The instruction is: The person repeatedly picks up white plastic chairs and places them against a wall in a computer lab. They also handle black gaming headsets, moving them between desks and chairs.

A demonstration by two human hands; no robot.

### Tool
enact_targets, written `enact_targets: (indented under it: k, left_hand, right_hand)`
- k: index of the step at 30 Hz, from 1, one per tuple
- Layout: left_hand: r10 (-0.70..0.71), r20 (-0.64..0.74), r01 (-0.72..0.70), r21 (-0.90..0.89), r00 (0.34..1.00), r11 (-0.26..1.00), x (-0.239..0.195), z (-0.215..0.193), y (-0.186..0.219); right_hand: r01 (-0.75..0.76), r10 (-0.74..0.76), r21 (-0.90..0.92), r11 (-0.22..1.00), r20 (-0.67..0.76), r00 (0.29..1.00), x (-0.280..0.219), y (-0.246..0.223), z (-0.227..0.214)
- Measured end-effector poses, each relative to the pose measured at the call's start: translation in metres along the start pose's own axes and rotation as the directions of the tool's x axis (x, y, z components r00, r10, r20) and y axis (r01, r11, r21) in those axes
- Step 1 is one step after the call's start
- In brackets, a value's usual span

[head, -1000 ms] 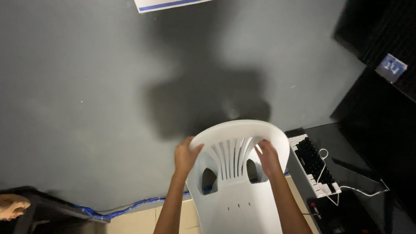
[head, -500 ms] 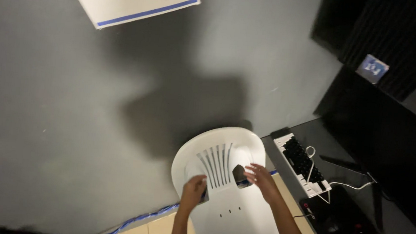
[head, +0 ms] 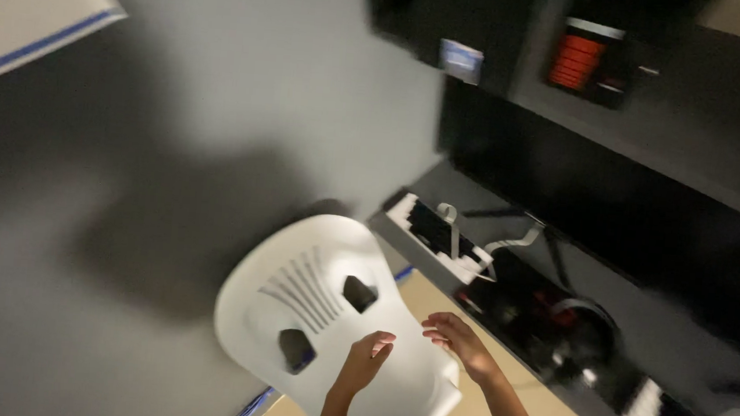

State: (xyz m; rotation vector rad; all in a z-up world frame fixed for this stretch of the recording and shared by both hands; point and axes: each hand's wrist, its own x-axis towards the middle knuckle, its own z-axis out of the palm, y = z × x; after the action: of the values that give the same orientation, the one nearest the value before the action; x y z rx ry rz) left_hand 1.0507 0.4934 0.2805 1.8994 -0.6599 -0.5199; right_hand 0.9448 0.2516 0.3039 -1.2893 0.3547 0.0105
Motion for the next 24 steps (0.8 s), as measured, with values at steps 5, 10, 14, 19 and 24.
enact_targets:
  k: [5,10,14,19,24]
  left_hand:
    - [0.081,0.2,-0.078,-0.022,0.976,0.997,-0.004,0.065,0.028]
    - [0.251,0.356,-0.196,-0.185,0.9,0.963,-0.026,0.155,0.042]
    - [0.185,0.484,-0.143,-0.122,0.856,0.982,-0.061,0.238,0.085]
    - [0.292,0.655,-0.183,-0.231,0.697,0.956,-0.124,0.353,0.106]
    - [0.226,0.82,-0.285,-0.08,0.526,0.955,-0.208,0.444,0.172]
  right_hand:
    - [0.16,-0.153,0.077,0.984,-0.089,0.984,-0.082,0.009,-0.048]
    - [0.143,-0.11,0.1,0.985,-0.28,0.954,-0.18,0.035,-0.091]
    - [0.246,-0.207,0.064,0.967,-0.364,0.908,-0.282,0.058,-0.131]
    - [0.299,-0.224,0.042,0.953,-0.568,0.792,-0.424,0.107,-0.17]
    - [0.276,-0.096,0.106,0.955,-0.772,0.628,-0.564,0.162,-0.19]
